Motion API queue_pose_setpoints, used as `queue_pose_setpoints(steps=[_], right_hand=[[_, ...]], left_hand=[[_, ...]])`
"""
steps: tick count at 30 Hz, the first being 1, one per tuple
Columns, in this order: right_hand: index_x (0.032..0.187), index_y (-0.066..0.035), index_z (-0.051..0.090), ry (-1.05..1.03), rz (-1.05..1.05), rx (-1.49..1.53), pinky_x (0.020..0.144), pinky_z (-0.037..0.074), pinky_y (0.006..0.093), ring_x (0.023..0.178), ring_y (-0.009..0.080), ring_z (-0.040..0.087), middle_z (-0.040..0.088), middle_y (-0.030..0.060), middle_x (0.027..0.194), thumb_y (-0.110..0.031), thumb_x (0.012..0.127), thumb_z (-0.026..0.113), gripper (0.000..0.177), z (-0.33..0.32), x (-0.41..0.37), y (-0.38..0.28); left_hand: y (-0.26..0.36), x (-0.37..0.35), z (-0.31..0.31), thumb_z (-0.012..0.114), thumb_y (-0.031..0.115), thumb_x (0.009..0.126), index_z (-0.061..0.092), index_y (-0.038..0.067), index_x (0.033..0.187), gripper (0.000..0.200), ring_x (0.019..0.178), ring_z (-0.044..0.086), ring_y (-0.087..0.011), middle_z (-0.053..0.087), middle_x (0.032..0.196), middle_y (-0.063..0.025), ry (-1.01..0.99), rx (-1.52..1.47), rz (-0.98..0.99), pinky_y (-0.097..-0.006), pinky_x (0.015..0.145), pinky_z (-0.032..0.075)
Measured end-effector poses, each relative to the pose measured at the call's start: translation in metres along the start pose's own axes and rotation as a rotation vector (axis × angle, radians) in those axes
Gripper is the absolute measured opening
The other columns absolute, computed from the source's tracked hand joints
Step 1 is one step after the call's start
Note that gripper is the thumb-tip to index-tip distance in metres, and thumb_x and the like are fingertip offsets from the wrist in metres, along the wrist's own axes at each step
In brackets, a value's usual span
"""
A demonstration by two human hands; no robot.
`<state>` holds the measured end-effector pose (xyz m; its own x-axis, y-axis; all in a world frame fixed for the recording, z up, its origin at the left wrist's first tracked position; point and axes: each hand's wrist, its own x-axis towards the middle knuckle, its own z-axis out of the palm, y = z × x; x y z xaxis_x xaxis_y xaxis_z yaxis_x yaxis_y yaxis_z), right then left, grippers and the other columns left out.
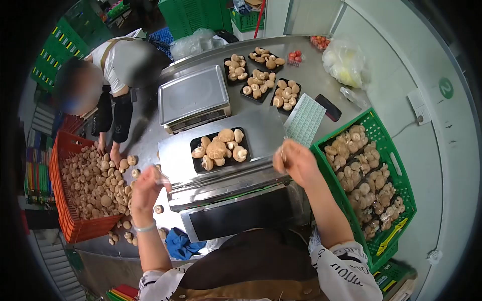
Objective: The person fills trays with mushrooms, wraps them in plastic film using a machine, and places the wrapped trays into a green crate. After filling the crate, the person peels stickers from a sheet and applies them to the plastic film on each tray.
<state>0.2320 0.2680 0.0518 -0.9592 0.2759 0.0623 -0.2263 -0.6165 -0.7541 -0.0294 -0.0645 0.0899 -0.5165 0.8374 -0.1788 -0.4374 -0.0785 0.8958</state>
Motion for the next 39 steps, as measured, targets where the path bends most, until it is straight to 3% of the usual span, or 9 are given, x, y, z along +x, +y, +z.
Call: queue_pose_setpoints(steps=[4, 8, 10, 15, 19, 29, 36, 38, 39], right_hand=[[0.090, -0.004, 0.048, 0.394, -0.302, -0.297, 0.071, 0.044, 0.0357, 0.079, 0.0209, 0.056, 0.058, 0.0073, 0.083, -0.016, 0.098, 0.047, 0.015, 0.021, 0.097, 0.017], [0.092, -0.003, 0.043, 0.423, -0.208, -1.289, 0.069, 0.046, 0.0490, 0.080, 0.0436, 0.059, 0.058, 0.0275, 0.082, -0.017, 0.095, 0.047, 0.014, -0.042, 0.150, 0.083], [0.091, -0.003, 0.044, 0.284, -0.007, -1.460, 0.068, 0.043, 0.0542, 0.081, 0.0493, 0.055, 0.059, 0.0283, 0.080, -0.018, 0.094, 0.049, 0.015, -0.067, 0.158, 0.114], [0.095, -0.001, 0.054, 0.052, 0.182, -1.373, 0.073, 0.047, 0.0469, 0.083, 0.0440, 0.060, 0.063, 0.0253, 0.087, -0.023, 0.093, 0.051, 0.022, -0.052, 0.148, 0.102], [0.094, 0.000, 0.059, -0.063, 0.345, -1.141, 0.073, 0.047, 0.0382, 0.078, 0.0360, 0.059, 0.062, 0.0184, 0.081, -0.031, 0.095, 0.051, 0.032, -0.040, 0.111, 0.095], [0.092, 0.004, 0.057, 0.163, -0.097, -1.165, 0.064, 0.043, 0.0384, 0.068, 0.0340, 0.056, 0.055, 0.0210, 0.074, -0.027, 0.099, 0.045, 0.033, 0.028, 0.042, 0.065], [0.085, 0.003, 0.057, 0.197, 0.030, -0.989, 0.059, 0.041, 0.0332, 0.060, 0.0202, 0.042, 0.051, 0.0141, 0.065, -0.027, 0.100, 0.047, 0.035, 0.085, -0.033, 0.033], [0.085, 0.003, 0.058, 0.224, 0.196, -1.061, 0.063, 0.042, 0.0395, 0.064, 0.0325, 0.052, 0.057, 0.0197, 0.071, -0.034, 0.100, 0.044, 0.042, 0.078, -0.055, 0.046], [0.085, 0.003, 0.059, 0.228, 0.242, -1.116, 0.065, 0.043, 0.0421, 0.068, 0.0381, 0.055, 0.059, 0.0221, 0.074, -0.037, 0.099, 0.042, 0.045, 0.062, -0.063, 0.067]], left_hand=[[-0.010, 0.089, 0.009, 0.049, 0.019, 0.099, 0.052, 0.006, 0.095, 0.013, 0.123, 0.051, -0.0343, 0.057, 0.123, -0.0251, 0.123, -0.148, 0.379, -0.0456, 0.108, 0.037], [-0.114, 0.158, -0.043, 0.041, 0.020, 0.099, 0.050, 0.000, 0.095, 0.022, 0.092, 0.056, -0.0381, 0.059, 0.097, -0.0181, 0.376, 1.020, 0.383, -0.0437, 0.083, 0.043], [-0.118, 0.156, -0.026, 0.043, 0.028, 0.099, 0.049, 0.003, 0.097, 0.025, 0.087, 0.054, -0.0453, 0.056, 0.088, -0.0226, 0.364, 1.029, 0.236, -0.0438, 0.076, 0.045], [-0.111, 0.140, -0.023, 0.052, 0.014, 0.097, 0.055, 0.004, 0.091, 0.012, 0.074, 0.048, -0.0068, 0.056, 0.080, 0.0005, 0.211, 0.651, -0.043, -0.0236, 0.068, 0.044], [-0.101, 0.101, -0.017, 0.051, 0.021, 0.099, 0.061, 0.000, 0.101, 0.023, 0.084, 0.051, -0.0074, 0.060, 0.091, -0.0003, 0.043, 0.598, -0.302, -0.0235, 0.079, 0.044], [-0.069, 0.022, 0.050, 0.050, 0.023, 0.097, 0.061, -0.001, 0.092, 0.027, 0.064, 0.057, -0.0322, 0.061, 0.073, -0.0183, 0.334, 0.951, 0.241, -0.0375, 0.062, 0.046], [-0.061, -0.065, 0.094, 0.051, 0.020, 0.098, 0.062, -0.003, 0.090, 0.027, 0.061, 0.043, -0.0068, 0.052, 0.067, -0.0003, 0.317, 0.673, -0.012, -0.0246, 0.055, 0.036], [-0.096, -0.081, 0.089, 0.049, 0.022, 0.100, 0.062, -0.001, 0.086, 0.030, 0.063, 0.037, -0.0026, 0.048, 0.067, 0.0060, 0.303, 0.602, -0.082, -0.0206, 0.054, 0.032], [-0.126, -0.081, 0.073, 0.052, 0.026, 0.097, 0.062, -0.006, 0.093, 0.034, 0.067, 0.052, -0.0140, 0.061, 0.071, -0.0140, 0.321, 0.638, -0.136, -0.0324, 0.063, 0.044]])
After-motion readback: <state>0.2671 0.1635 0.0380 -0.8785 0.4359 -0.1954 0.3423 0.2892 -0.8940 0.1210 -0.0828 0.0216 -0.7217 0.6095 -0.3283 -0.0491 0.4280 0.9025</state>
